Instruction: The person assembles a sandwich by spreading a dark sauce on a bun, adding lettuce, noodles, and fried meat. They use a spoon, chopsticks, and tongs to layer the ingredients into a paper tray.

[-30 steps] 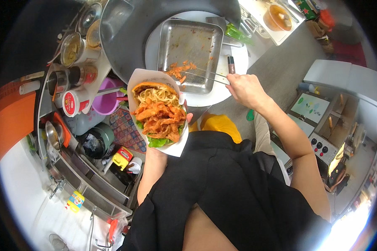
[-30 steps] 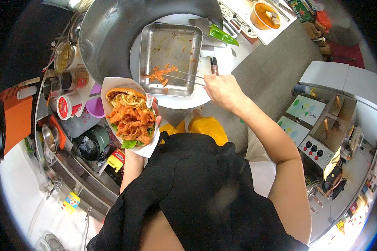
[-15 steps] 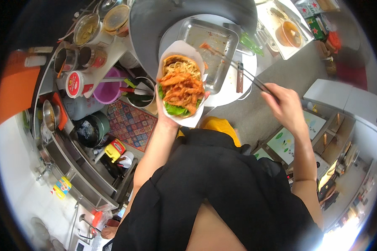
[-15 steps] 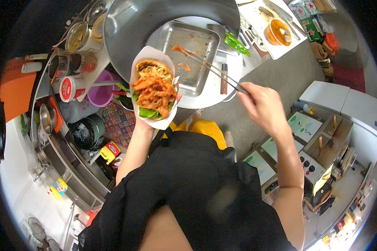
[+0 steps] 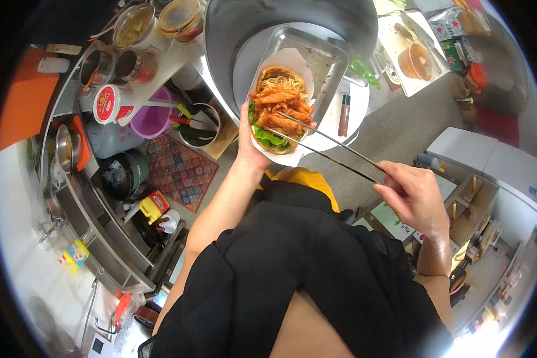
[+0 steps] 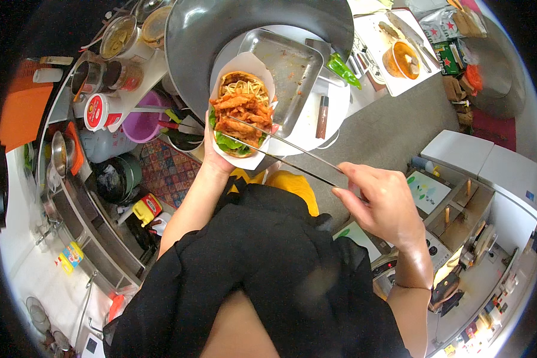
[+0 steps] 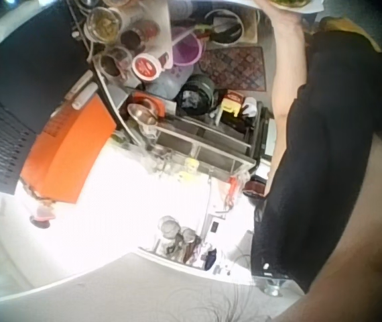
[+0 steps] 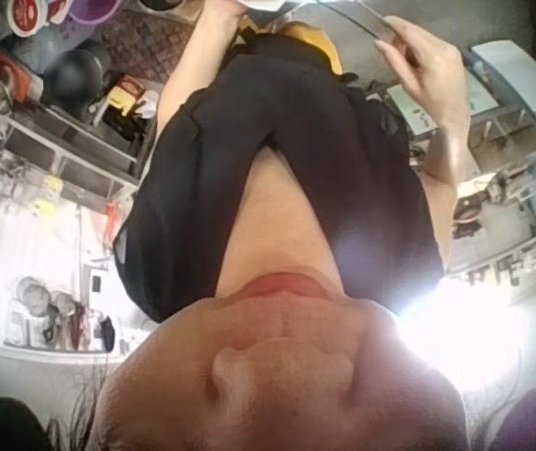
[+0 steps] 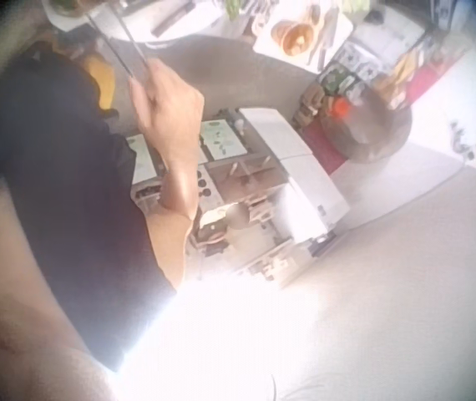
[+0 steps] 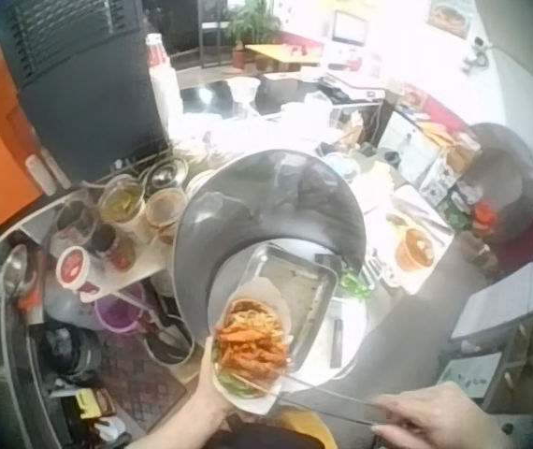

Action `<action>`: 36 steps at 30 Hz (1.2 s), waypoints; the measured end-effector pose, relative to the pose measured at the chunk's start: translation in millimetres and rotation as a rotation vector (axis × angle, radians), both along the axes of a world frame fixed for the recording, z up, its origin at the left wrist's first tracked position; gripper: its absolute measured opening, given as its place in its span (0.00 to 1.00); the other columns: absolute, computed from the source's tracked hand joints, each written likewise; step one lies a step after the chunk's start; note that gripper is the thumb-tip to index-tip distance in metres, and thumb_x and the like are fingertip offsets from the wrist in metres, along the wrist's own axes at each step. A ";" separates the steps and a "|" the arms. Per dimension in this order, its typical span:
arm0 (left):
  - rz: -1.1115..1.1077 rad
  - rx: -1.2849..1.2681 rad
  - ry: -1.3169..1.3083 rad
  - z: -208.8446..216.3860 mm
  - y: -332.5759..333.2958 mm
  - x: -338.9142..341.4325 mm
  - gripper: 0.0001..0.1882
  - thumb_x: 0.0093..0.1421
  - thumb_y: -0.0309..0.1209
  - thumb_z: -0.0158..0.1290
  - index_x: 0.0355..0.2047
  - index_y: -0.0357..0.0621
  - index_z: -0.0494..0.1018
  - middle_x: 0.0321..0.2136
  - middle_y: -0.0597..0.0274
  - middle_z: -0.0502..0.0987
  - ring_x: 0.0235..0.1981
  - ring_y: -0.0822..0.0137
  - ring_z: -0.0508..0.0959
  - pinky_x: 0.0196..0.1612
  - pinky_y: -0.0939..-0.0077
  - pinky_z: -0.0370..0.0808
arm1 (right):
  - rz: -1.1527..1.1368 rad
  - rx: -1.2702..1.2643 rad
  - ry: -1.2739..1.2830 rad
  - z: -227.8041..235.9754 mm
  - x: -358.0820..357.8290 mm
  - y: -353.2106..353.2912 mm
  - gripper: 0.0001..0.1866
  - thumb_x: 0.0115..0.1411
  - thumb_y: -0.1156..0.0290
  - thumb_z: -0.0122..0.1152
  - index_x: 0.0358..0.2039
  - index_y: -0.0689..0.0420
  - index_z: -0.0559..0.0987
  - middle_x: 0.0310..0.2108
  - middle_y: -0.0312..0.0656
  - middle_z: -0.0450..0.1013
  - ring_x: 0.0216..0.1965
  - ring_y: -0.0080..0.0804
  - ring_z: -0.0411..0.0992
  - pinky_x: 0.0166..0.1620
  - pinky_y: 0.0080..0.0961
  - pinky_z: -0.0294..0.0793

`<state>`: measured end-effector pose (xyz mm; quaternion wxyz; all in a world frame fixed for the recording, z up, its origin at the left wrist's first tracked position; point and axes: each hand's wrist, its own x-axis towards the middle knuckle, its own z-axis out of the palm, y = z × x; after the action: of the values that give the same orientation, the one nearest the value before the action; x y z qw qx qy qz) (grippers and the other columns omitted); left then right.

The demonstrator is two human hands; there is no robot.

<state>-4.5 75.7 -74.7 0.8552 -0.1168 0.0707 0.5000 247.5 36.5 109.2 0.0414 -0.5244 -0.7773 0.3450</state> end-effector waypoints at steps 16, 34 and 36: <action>-0.016 -0.053 -0.001 -9.2 -1.4 4.4 0.40 0.59 0.62 0.45 0.66 0.56 0.56 0.60 0.49 0.65 0.57 0.42 0.69 0.60 0.32 0.60 | 0.060 0.068 -0.064 -40.4 5.3 8.6 0.10 0.58 0.70 0.60 0.38 0.63 0.78 0.31 0.50 0.77 0.28 0.49 0.75 0.32 0.36 0.74; 0.031 -0.113 -0.085 1.0 -25.0 -6.0 0.39 0.60 0.62 0.42 0.66 0.55 0.54 0.63 0.51 0.61 0.60 0.38 0.64 0.60 0.27 0.58 | -0.243 -0.042 0.146 -22.4 28.6 22.2 0.15 0.56 0.70 0.64 0.41 0.65 0.77 0.21 0.45 0.71 0.18 0.31 0.69 0.25 0.24 0.67; 0.026 -0.096 -0.051 -1.0 -32.5 -11.4 0.40 0.59 0.62 0.45 0.66 0.55 0.54 0.63 0.52 0.61 0.59 0.37 0.64 0.60 0.26 0.56 | -0.304 -0.045 0.097 -48.4 33.4 32.7 0.15 0.58 0.68 0.63 0.40 0.65 0.77 0.22 0.47 0.73 0.20 0.35 0.71 0.26 0.27 0.69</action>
<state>-16.0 43.2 -75.7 0.8434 -0.1713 0.0713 0.5042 280.9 69.2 60.7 0.1187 -0.6195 -0.6782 0.3772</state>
